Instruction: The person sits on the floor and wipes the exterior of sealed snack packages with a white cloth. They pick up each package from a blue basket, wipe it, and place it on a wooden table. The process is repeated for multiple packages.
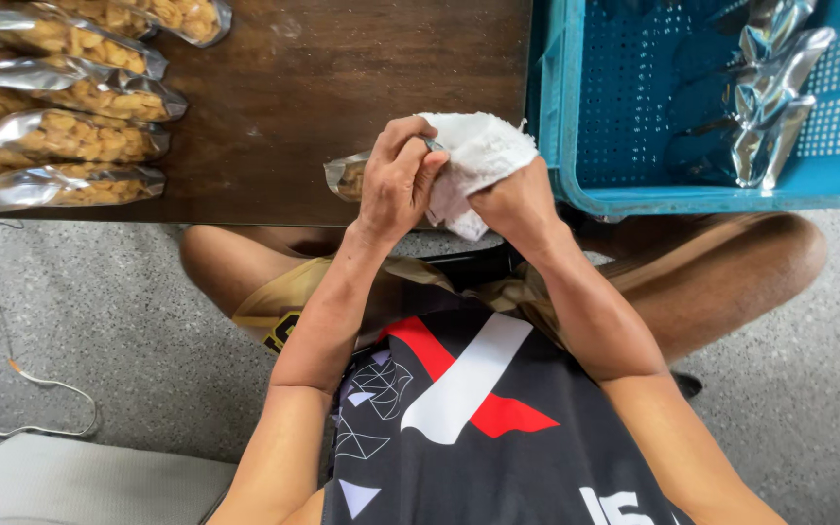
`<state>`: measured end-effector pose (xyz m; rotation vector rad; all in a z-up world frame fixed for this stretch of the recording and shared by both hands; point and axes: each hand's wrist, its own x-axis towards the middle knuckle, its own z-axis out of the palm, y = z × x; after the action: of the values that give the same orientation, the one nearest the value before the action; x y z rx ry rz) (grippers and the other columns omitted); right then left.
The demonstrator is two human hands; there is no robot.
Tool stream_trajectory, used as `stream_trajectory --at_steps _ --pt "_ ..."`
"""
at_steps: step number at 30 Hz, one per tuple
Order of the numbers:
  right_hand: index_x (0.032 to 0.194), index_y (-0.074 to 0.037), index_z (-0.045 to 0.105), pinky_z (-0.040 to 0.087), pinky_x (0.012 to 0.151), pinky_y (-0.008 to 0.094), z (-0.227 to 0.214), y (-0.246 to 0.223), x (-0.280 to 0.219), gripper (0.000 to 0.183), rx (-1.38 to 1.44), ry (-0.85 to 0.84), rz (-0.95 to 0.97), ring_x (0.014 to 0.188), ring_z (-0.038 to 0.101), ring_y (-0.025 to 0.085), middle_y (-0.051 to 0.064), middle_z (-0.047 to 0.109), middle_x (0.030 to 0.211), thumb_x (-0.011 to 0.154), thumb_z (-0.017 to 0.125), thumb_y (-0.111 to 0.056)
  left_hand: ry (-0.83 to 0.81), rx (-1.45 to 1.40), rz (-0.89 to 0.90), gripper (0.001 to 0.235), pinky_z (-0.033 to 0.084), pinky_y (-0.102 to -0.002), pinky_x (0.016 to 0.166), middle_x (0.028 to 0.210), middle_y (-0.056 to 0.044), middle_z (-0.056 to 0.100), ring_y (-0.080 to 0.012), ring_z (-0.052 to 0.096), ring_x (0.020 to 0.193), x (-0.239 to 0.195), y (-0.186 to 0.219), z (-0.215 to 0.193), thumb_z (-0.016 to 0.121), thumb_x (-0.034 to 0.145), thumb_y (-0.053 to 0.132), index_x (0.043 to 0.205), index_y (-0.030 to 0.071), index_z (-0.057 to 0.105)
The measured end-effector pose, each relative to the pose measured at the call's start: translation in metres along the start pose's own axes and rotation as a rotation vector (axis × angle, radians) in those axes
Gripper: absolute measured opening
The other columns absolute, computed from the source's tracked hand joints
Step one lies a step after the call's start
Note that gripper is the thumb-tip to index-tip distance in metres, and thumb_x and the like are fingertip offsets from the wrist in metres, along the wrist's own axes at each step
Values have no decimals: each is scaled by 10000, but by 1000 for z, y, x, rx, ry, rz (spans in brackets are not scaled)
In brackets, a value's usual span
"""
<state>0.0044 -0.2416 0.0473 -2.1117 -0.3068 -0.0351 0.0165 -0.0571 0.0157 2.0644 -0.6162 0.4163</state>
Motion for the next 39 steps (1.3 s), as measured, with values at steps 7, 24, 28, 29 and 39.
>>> stream_trajectory --at_steps 7,24,28,29,39 --pt "1165 -39 696 561 880 371 3 7 -12 254 91 -3 64 1031 708 329 150 731 1126 915 720 -73 26 -251 -122 463 572 -394 954 1389 -123 521 -304 632 1166 -10 -15 -29 703 1014 409 1181 10 537" --pt "1394 24 571 571 974 352 -15 31 -13 548 1008 40 279 1147 660 197 100 675 1282 919 816 -96 612 -208 -428 749 593 -333 975 1395 -180 618 -215 698 1156 -29 -170 -119 842 1028 184 1554 -9 345" --pt "1383 23 572 568 967 359 -44 44 -18 540 1298 132 285 1138 659 207 104 674 1271 915 811 -99 677 77 -519 720 604 -313 901 1382 -190 604 -222 711 1090 -31 -222 -135 825 1040 134 1562 -36 359" --pt "1380 22 572 567 965 361 -51 47 -19 538 1319 175 292 1136 659 210 105 673 1268 914 810 -100 687 69 -506 717 604 -319 968 1421 -188 568 -225 719 1170 -32 -220 -135 802 1062 109 1572 -46 321" --pt "1353 19 574 559 947 377 -141 65 -45 519 1005 751 208 1114 656 236 117 668 1240 903 798 -109 124 -44 -39 175 600 -350 1003 1194 -92 732 -260 711 1154 69 8 58 697 1027 -4 1176 72 747"
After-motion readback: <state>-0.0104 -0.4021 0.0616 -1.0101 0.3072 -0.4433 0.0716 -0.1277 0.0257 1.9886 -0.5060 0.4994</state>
